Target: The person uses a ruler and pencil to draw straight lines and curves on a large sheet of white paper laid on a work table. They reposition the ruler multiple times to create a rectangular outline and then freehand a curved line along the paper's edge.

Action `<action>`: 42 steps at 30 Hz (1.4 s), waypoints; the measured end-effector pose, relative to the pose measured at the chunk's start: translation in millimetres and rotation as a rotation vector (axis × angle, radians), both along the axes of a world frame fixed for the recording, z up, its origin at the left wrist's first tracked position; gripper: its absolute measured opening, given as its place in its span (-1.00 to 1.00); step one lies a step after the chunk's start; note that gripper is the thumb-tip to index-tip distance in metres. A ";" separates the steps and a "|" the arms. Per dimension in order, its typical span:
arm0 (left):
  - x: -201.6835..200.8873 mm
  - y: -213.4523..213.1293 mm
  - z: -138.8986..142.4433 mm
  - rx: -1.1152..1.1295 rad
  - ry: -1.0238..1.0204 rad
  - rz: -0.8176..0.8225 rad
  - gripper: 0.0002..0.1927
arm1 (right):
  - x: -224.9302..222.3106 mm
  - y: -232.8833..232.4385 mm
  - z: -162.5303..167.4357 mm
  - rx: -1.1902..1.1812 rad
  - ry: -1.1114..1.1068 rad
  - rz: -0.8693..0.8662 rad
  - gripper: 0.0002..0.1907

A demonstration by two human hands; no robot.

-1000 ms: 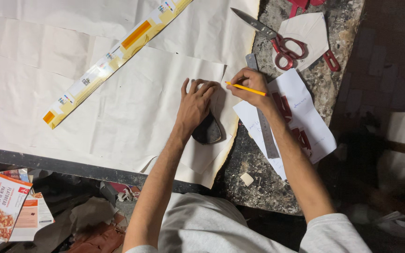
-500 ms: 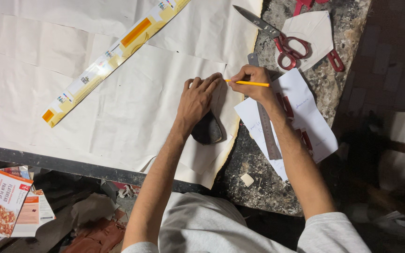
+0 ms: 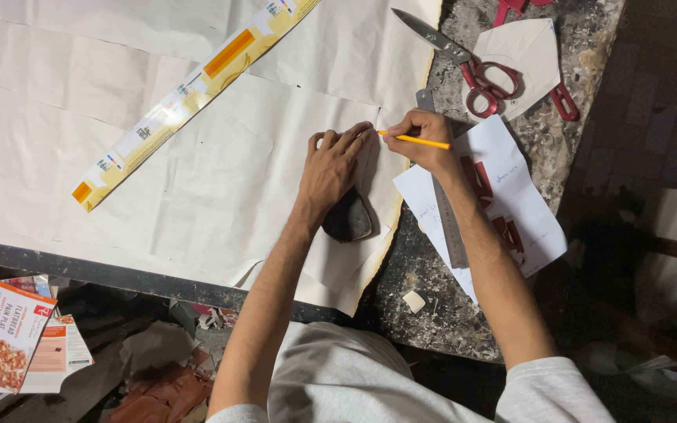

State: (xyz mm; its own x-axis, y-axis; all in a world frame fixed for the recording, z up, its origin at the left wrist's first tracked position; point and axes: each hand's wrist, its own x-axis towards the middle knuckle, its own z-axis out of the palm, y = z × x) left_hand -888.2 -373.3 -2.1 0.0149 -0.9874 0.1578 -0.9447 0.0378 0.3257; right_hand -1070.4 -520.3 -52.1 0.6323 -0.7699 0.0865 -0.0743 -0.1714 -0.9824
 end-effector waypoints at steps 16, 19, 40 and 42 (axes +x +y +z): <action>-1.0 -10.5 3.1 0.019 0.005 -0.007 -0.51 | 5.3 -32.7 -6.1 -0.006 -0.063 0.076 -0.85; -1.5 -13.4 1.2 -0.019 -0.021 -0.014 -0.47 | 2.3 -33.4 -0.2 0.042 0.077 0.015 -0.86; 0.4 -19.0 -0.3 0.025 -0.096 -0.041 -0.45 | 6.1 -33.0 -14.5 0.037 0.017 -0.031 -0.85; 1.0 -18.2 -0.2 0.007 -0.111 -0.043 -0.43 | 6.0 -33.3 -14.4 0.026 0.047 -0.031 -0.84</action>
